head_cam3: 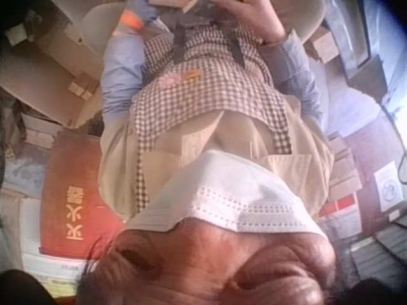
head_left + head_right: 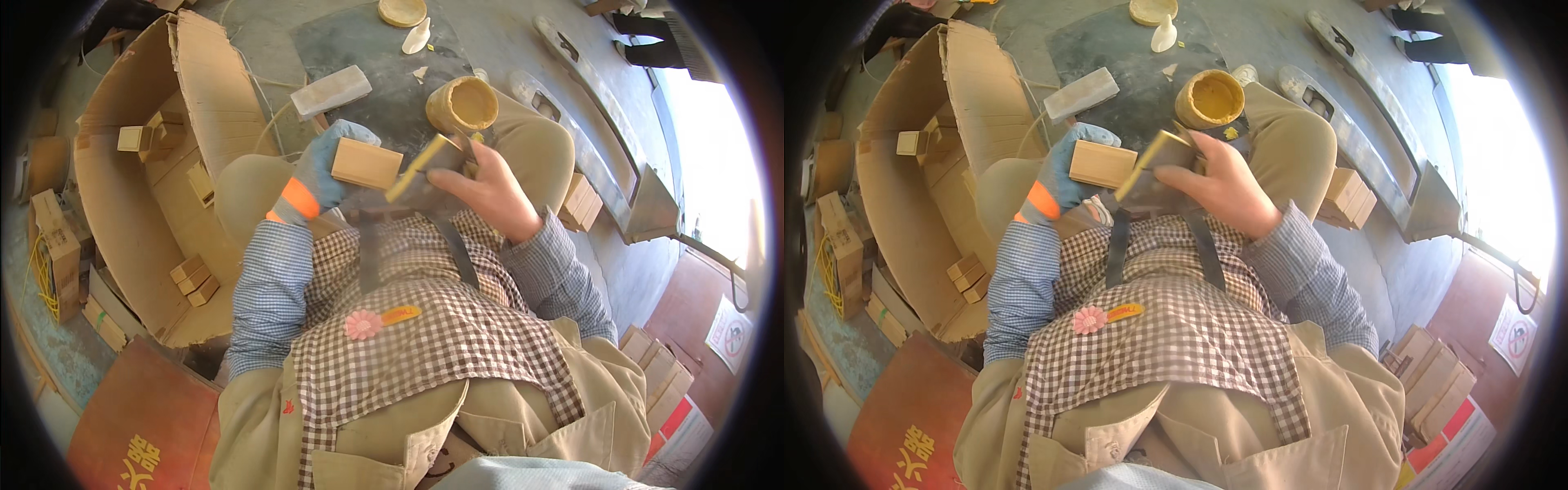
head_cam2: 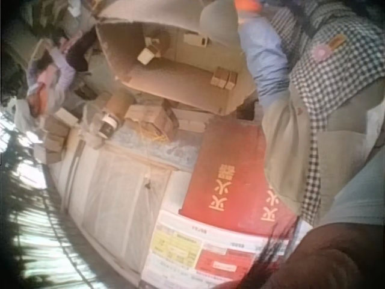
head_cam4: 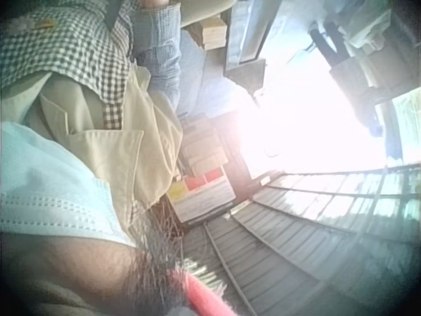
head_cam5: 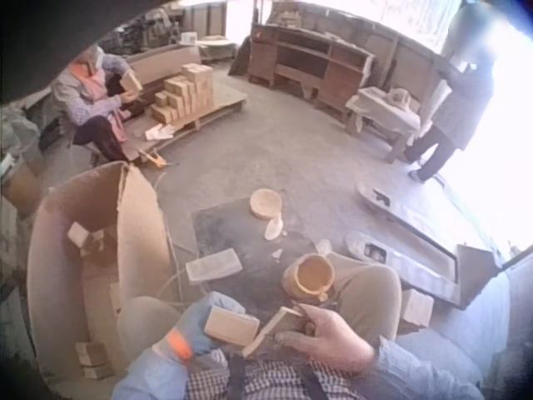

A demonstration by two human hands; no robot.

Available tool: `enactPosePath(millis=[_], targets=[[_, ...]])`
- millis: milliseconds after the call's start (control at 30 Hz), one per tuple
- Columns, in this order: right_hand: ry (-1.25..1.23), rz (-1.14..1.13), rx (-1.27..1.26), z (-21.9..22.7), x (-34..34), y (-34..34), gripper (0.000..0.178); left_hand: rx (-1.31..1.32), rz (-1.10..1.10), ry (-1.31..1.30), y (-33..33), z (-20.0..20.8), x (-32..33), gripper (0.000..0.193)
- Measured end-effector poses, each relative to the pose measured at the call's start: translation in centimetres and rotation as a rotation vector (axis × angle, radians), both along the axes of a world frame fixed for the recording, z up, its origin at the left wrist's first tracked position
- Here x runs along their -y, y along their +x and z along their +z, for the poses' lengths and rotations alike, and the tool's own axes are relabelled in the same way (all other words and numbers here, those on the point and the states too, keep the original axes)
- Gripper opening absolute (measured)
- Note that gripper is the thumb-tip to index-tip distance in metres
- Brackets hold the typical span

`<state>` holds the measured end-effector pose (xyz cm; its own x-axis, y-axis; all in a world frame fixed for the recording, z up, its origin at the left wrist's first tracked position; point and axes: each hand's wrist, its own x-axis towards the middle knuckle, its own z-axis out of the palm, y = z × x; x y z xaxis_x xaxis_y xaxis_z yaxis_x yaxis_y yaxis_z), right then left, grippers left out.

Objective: The person sits on the floor and assembles small wooden boxes by applying glue to the edges and pressing the pieces together. They repeatedly pick up unfinished boxes, apply glue, and place the completed units into a large cardboard box.

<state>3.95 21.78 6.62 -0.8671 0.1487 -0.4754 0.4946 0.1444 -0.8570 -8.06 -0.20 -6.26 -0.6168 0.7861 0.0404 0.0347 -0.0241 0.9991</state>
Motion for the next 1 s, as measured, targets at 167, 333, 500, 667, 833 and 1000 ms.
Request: enactPosePath(millis=[167, 333, 500, 667, 833, 1000], targets=[[0.306, 0.251, -0.151, -1.5, 0.9, -4.7, 0.031, 0.074, 0.001, -0.012, 0.1, -0.3, 0.4, 0.052], [0.482, 0.349, -0.229, -2.2, 2.7, -6.7, 0.031, 0.200, 0.022, 0.006, 0.2, -0.3, 0.0, 0.054], [0.407, 0.350, -0.128, -1.8, 2.8, -7.4, 0.032, 0.406, 0.062, -0.064, 0.0, 0.3, 0.0, 0.053], [0.392, 0.381, -0.103, -1.1, 1.7, -6.6, 0.034, 0.044, -0.034, -0.053, -0.1, 0.6, 0.4, 0.057], [0.429, 0.439, -0.220, -2.4, 3.3, -9.3, 0.035, 0.514, 0.004, 0.055, 0.2, 0.8, 0.0, 0.062], [0.372, 0.467, 0.020, -0.9, 1.6, -8.1, 0.036, 0.012, -0.112, -0.069, -0.3, 0.5, 0.5, 0.071]])
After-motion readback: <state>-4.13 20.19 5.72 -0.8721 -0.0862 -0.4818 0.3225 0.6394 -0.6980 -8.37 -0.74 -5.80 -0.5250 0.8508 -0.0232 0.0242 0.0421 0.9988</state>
